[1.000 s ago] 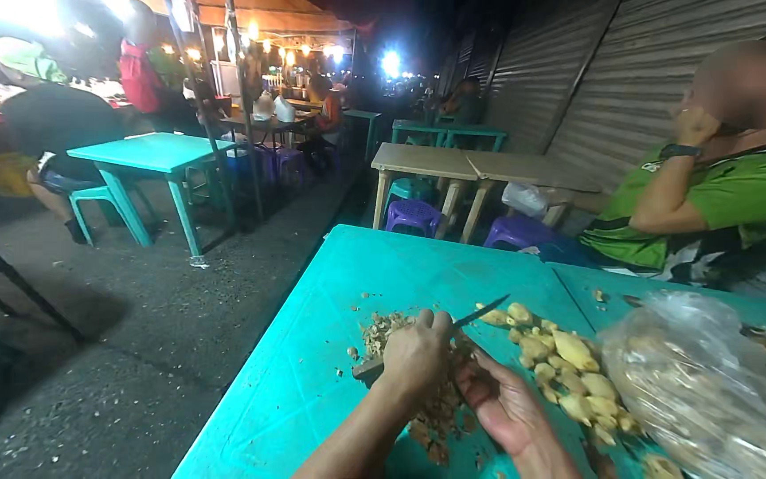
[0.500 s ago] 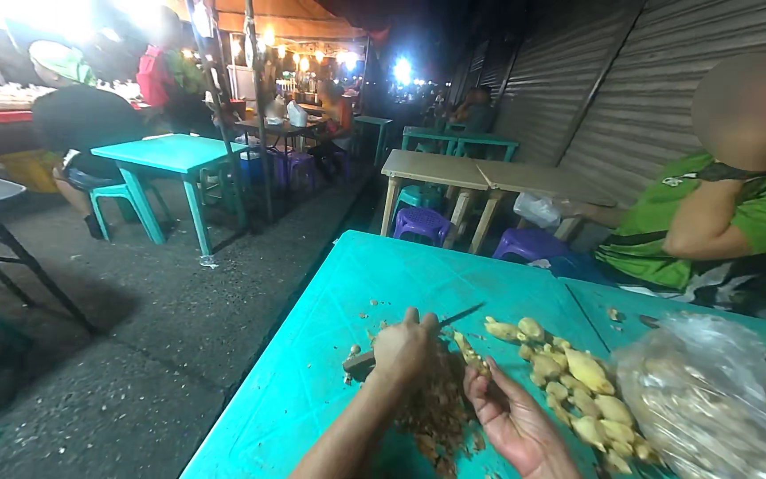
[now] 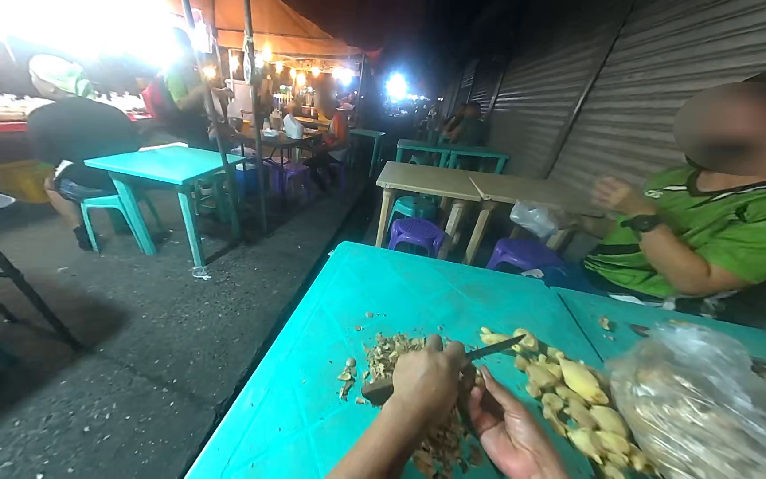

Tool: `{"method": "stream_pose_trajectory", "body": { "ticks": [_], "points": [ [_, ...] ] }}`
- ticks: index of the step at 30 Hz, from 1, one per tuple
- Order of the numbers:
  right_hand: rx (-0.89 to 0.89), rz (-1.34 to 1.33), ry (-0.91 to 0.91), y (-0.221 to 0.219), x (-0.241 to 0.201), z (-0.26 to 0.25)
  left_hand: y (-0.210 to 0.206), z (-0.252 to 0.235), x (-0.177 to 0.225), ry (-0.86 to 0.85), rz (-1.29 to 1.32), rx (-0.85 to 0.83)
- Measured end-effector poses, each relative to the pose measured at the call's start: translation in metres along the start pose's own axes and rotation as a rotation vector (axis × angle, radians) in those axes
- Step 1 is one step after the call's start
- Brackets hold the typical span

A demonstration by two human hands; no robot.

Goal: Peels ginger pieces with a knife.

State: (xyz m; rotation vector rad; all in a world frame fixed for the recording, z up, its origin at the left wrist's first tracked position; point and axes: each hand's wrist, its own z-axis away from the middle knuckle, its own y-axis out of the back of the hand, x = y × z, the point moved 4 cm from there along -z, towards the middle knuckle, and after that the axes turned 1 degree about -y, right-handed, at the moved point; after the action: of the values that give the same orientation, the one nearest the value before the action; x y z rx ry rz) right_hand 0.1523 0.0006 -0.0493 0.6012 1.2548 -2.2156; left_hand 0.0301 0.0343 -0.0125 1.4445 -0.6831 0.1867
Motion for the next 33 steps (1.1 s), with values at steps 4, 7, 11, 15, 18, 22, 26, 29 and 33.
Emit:
{"method": "stream_pose_trajectory", "body": {
  "ticks": [4, 7, 11, 15, 18, 22, 26, 29, 33],
  "points": [
    [0.022, -0.09, -0.016, -0.002, -0.005, 0.008, 0.019, 0.008, -0.013, 0.046, 0.023, 0.116],
    [-0.009, -0.053, -0.019, -0.004, -0.003, 0.008, 0.012, 0.014, -0.005, -0.024, 0.022, 0.141],
    [-0.089, -0.032, -0.066, -0.001, -0.001, 0.01, 0.002, 0.007, 0.003, -0.039, 0.029, 0.107],
    [-0.177, -0.049, -0.103, -0.002, -0.002, 0.007, 0.016, -0.005, -0.013, 0.047, 0.011, 0.126],
    [-0.185, 0.008, -0.026, -0.004, -0.002, 0.005, 0.013, 0.002, -0.006, -0.018, 0.033, 0.127],
    [-0.238, -0.068, -0.027, 0.0, -0.002, 0.004, 0.001, 0.005, 0.004, -0.089, 0.02, 0.054],
    [-0.211, -0.136, -0.056, -0.003, -0.001, 0.007, 0.017, 0.001, -0.006, 0.054, 0.037, 0.119],
    [-0.139, -0.095, -0.012, -0.002, 0.001, 0.003, 0.021, 0.005, -0.014, 0.046, 0.045, 0.315],
    [-0.169, 0.067, 0.11, 0.002, -0.004, -0.001, 0.013, 0.012, -0.011, -0.102, 0.039, 0.521]
  ]
}}
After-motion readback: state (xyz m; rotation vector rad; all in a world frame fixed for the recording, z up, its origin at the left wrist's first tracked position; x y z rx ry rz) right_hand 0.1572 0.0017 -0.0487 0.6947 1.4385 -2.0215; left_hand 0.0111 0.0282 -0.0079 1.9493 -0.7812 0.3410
